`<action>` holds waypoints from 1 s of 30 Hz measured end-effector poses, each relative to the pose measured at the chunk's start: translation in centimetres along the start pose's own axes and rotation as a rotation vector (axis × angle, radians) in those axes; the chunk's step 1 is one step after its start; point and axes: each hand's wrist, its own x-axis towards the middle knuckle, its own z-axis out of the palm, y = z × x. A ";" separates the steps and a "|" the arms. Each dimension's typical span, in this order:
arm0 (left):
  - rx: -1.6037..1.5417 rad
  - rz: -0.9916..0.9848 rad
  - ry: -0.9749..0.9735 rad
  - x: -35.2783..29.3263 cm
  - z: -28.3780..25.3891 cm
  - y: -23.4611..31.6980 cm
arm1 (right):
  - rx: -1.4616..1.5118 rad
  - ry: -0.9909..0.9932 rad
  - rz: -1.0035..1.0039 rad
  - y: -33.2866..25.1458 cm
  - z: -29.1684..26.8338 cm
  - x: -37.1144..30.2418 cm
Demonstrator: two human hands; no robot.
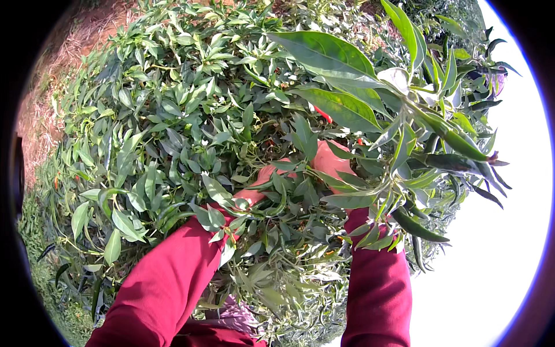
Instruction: The person harvests ripe red chili peppers from green plants in an outdoor field. They use both hands to pluck the peppers and place them into a yellow bucket on the ground.
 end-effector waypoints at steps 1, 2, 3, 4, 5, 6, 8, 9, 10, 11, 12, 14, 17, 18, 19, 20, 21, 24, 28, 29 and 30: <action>0.014 -0.092 -0.026 0.2 -0.1 0.0 | 0.052 0.055 -0.037 -0.5 0.0 -0.3; 0.027 -0.185 -0.051 0.7 -0.2 0.0 | -0.088 0.009 -0.062 -1.0 0.0 -0.2; 0.032 -0.266 -0.089 1.3 0.2 0.3 | -0.242 -0.038 -0.074 -2.2 -0.8 -0.6; 0.047 -0.349 -0.125 1.8 0.6 0.4 | -0.385 -0.081 -0.085 -3.1 -1.0 -0.7; -0.033 -0.260 -0.103 1.8 0.9 0.1 | -0.470 -0.101 -0.005 -3.3 0.0 -0.4; -0.114 -0.174 -0.076 1.6 1.2 -0.9 | -0.478 -0.134 0.024 -3.5 -0.2 -0.3; -0.278 -0.006 -0.020 0.6 1.1 -2.2 | -0.493 -0.206 0.077 -4.2 -0.7 -0.4; -0.272 -0.003 -0.032 0.6 0.9 -2.2 | -0.402 -0.135 -0.037 -3.9 -0.9 -0.6; -0.269 -0.003 -0.045 0.6 0.7 -2.1 | -0.394 -0.170 -0.059 -4.0 -1.2 -0.7; -0.177 -0.083 -0.101 1.4 0.6 -1.6 | -0.385 -0.205 -0.079 -4.1 -1.7 -0.9; -0.084 -0.154 -0.166 1.8 0.5 -0.6 | -0.379 -0.238 -0.088 -4.0 -2.2 -1.2; -0.173 -0.183 -0.147 1.3 0.4 0.2 | -0.306 -0.096 -0.174 -1.3 -0.6 -1.7; -0.227 -0.211 -0.076 1.1 0.3 0.3 | -0.369 -0.018 -0.099 -1.7 -0.3 -1.6; -0.199 -0.193 -0.002 1.1 0.3 -0.1 | -0.355 0.007 -0.084 -1.9 0.0 -1.1; -0.169 -0.177 0.073 1.1 0.3 -0.6 | -0.340 0.032 -0.069 -1.9 0.4 -0.4; -0.262 -0.099 0.060 1.7 1.0 -0.6 | -0.358 0.058 -0.021 -0.9 0.2 -0.5; -0.333 -0.044 0.066 2.0 1.2 -1.4 | -0.344 0.179 -0.003 -0.2 1.3 -0.1; -0.439 0.078 0.071 1.5 0.4 -1.9 | -0.168 0.126 0.068 -1.6 0.9 -0.3; -0.505 0.169 0.100 0.3 -0.4 0.0 | 0.010 0.562 -0.124 -0.4 1.9 -0.6; -0.452 0.119 0.079 -0.1 -1.0 0.0 | -0.105 0.747 -0.149 -0.6 1.2 -0.2; -0.412 0.077 0.055 -0.5 -1.4 0.2 | 0.290 0.882 0.013 -2.1 -0.8 0.1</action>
